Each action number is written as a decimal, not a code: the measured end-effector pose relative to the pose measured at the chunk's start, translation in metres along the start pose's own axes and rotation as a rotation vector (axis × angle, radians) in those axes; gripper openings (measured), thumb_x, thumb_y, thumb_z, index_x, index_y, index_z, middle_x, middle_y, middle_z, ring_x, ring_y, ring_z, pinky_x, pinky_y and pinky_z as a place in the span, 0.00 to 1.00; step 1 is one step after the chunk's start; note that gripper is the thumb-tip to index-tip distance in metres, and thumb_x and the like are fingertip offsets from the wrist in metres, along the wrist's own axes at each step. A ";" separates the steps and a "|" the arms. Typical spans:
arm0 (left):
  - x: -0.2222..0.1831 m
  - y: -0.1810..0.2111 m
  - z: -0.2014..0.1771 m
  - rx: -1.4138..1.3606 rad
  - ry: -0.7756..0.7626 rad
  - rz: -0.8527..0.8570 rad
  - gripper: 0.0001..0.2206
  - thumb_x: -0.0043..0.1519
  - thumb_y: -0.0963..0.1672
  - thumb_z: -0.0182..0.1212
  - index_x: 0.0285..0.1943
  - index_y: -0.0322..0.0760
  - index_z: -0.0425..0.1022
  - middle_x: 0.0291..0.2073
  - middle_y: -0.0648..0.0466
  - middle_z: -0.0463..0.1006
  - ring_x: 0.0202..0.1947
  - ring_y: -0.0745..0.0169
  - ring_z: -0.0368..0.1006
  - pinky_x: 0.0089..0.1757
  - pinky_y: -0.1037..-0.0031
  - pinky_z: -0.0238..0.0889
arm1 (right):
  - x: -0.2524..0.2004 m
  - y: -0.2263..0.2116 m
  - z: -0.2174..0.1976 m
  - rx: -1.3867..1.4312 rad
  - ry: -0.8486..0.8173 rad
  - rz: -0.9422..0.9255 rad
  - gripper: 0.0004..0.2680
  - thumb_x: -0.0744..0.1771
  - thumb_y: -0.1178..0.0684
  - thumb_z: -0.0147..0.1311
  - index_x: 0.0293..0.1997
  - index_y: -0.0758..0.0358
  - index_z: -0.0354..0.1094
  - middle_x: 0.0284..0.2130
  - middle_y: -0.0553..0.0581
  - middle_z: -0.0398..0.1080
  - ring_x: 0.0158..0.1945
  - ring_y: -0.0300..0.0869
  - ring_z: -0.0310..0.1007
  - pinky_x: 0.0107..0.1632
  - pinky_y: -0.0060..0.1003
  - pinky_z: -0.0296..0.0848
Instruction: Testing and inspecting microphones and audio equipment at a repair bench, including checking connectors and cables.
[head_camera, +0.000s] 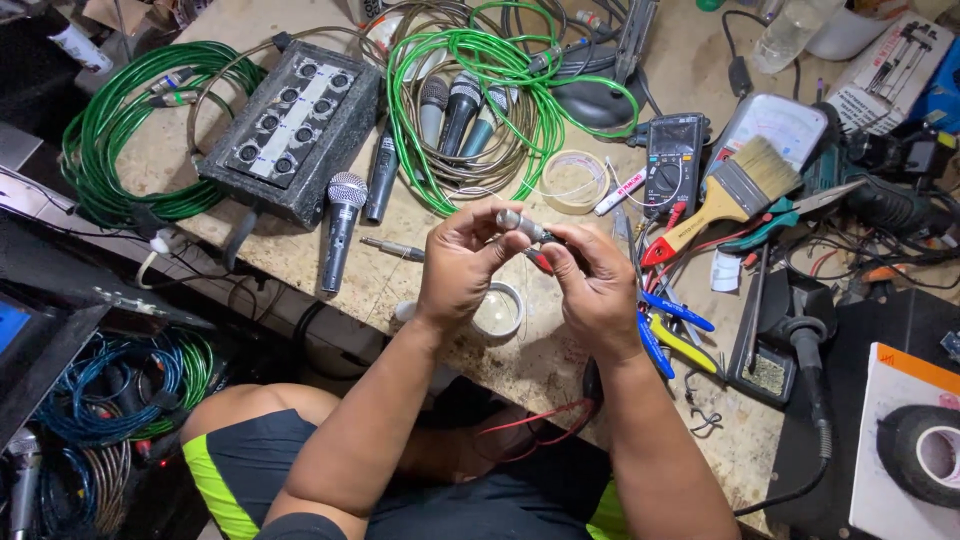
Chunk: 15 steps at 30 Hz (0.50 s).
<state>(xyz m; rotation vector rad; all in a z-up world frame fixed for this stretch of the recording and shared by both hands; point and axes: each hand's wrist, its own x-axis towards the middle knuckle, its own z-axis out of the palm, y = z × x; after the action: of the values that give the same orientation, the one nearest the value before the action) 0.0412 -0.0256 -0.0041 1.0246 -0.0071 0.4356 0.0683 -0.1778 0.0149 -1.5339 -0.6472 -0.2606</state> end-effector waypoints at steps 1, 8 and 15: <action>-0.002 0.005 0.003 0.029 -0.022 0.053 0.18 0.53 0.35 0.74 0.52 0.25 0.79 0.36 0.46 0.81 0.38 0.61 0.80 0.40 0.71 0.82 | 0.000 0.007 -0.002 0.022 -0.016 -0.011 0.07 0.69 0.60 0.57 0.51 0.71 0.74 0.37 0.65 0.73 0.41 0.44 0.75 0.42 0.39 0.79; -0.014 0.035 0.024 0.113 -0.105 0.247 0.16 0.51 0.32 0.75 0.48 0.27 0.83 0.41 0.43 0.80 0.40 0.52 0.83 0.40 0.67 0.82 | -0.001 0.021 -0.002 0.047 -0.038 -0.087 0.06 0.69 0.61 0.57 0.50 0.71 0.73 0.39 0.64 0.72 0.45 0.43 0.73 0.47 0.40 0.75; -0.015 0.018 0.022 0.049 -0.035 0.176 0.16 0.52 0.33 0.74 0.49 0.26 0.81 0.37 0.45 0.81 0.39 0.57 0.83 0.41 0.73 0.81 | 0.000 0.009 -0.002 0.013 -0.008 -0.113 0.07 0.68 0.62 0.60 0.49 0.71 0.74 0.41 0.65 0.73 0.46 0.45 0.74 0.50 0.39 0.74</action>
<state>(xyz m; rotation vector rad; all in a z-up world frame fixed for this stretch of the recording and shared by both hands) 0.0259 -0.0411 0.0189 1.0839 -0.1189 0.5803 0.0734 -0.1795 0.0074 -1.4889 -0.7416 -0.3353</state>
